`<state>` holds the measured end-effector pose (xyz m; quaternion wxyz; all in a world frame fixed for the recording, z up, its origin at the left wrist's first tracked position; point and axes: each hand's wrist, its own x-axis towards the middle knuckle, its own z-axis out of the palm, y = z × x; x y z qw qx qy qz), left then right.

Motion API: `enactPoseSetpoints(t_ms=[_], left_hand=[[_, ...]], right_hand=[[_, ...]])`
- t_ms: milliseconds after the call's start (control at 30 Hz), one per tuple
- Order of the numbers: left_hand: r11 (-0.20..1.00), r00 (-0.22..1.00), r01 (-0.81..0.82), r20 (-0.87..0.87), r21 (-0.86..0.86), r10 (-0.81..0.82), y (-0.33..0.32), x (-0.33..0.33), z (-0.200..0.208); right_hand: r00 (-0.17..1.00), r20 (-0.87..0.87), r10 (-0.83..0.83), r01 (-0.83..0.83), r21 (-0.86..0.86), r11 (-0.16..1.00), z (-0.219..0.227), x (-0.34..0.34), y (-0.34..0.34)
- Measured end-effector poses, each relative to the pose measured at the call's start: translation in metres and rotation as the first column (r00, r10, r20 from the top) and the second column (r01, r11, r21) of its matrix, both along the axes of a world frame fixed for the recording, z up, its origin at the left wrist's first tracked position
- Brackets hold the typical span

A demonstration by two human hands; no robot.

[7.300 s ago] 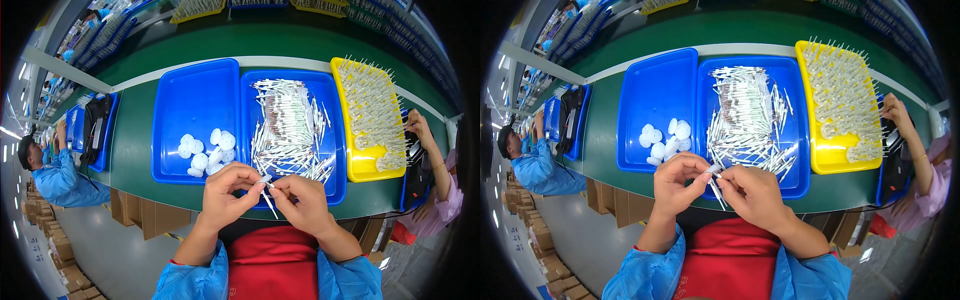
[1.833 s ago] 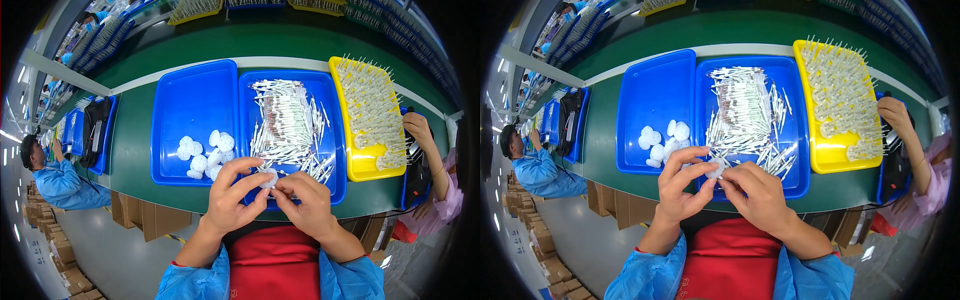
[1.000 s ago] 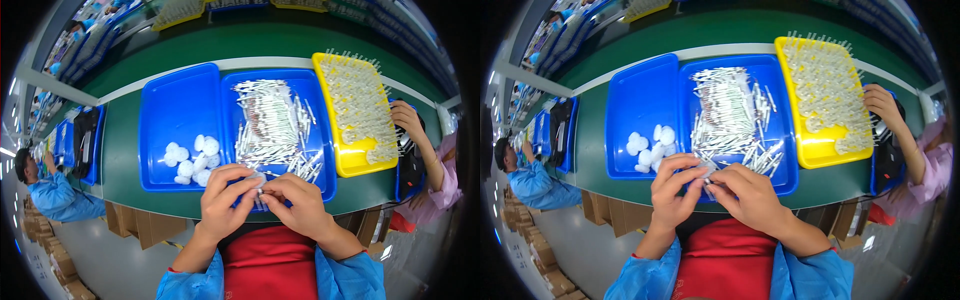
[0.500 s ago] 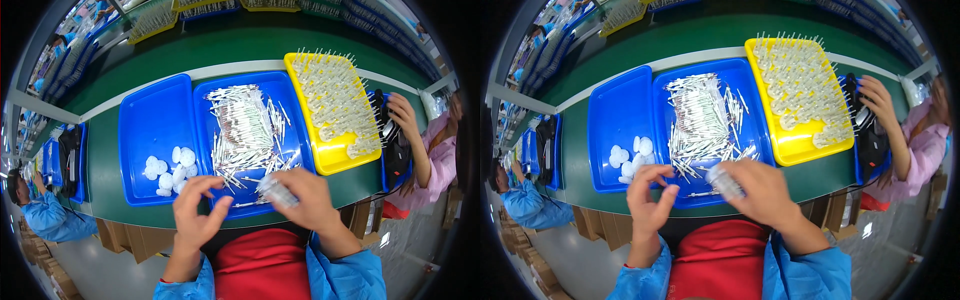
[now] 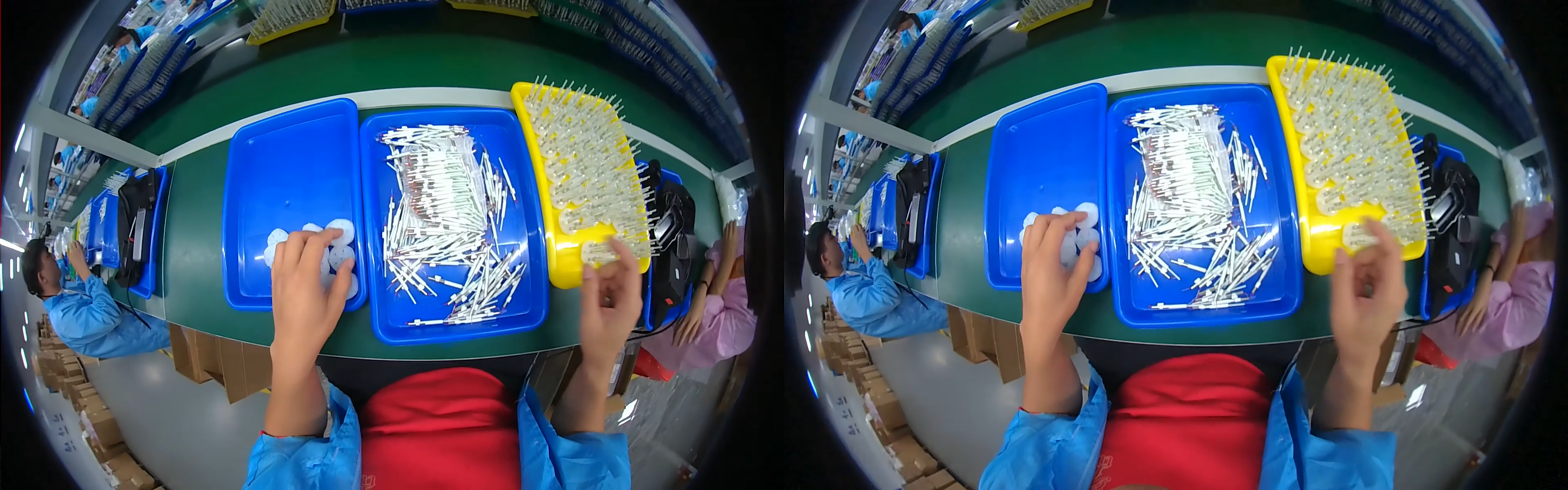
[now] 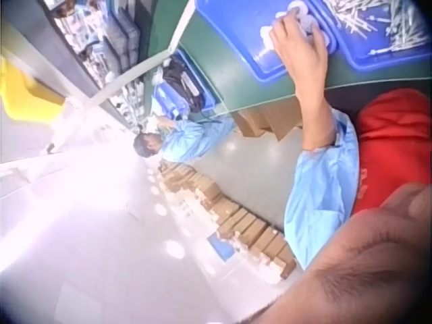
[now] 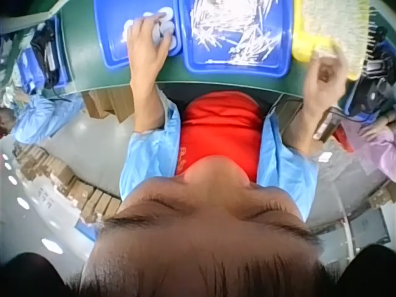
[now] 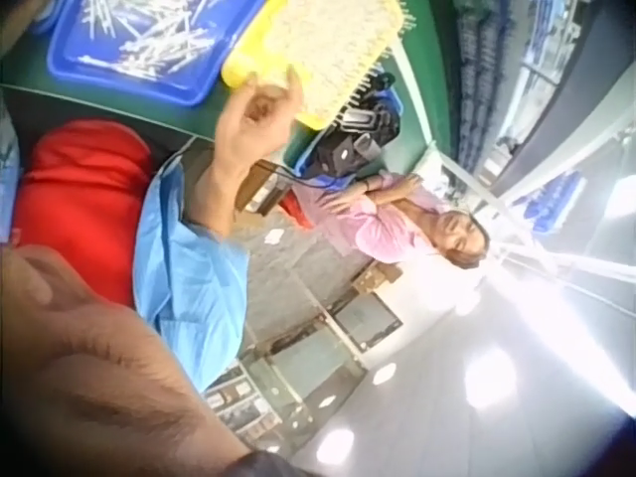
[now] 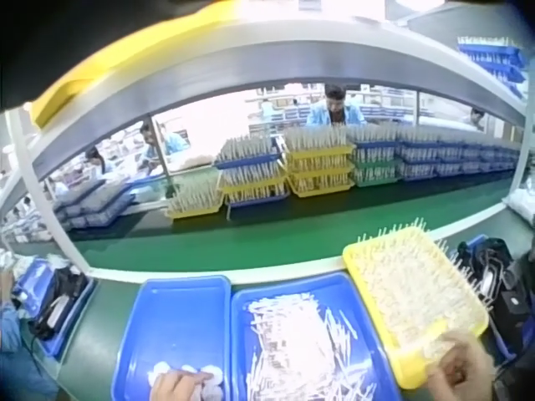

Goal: The person assembles components by inserting pins into circular bases by hand and placing the finished units onto a tray. The person then lifts the loaded tray onto an upper shelf before assembling additional components.

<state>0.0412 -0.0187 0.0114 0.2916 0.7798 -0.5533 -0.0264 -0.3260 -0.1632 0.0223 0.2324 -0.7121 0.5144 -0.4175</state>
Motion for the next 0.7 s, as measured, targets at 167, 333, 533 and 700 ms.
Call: enactPoseSetpoints(t_ms=[167, 333, 533, 700], left_hand=[[0.995, 0.995, -0.098, -0.002, -0.013, 0.098, -0.009, 0.005, -0.008], [0.995, 0.998, -0.062, 0.007, -0.076, 0.063, -0.009, 0.002, -0.006], [0.993, 0.999, -0.039, 0.009, -0.11, 0.04, -0.009, 0.004, -0.009], [0.996, 0.998, -0.058, 0.002, -0.075, 0.058, -0.011, 0.003, -0.007]], right_hand=[[0.792, -0.11, 0.601, -0.605, -0.006, 0.796, 0.003, 0.089, 0.014], [0.655, -0.516, 0.551, -0.599, 0.089, 0.795, -0.005, 0.126, 0.023], [0.639, -0.541, 0.547, -0.591, 0.11, 0.799, -0.002, 0.116, 0.016], [0.636, -0.497, 0.59, -0.613, 0.139, 0.778, -0.006, 0.116, 0.013]])
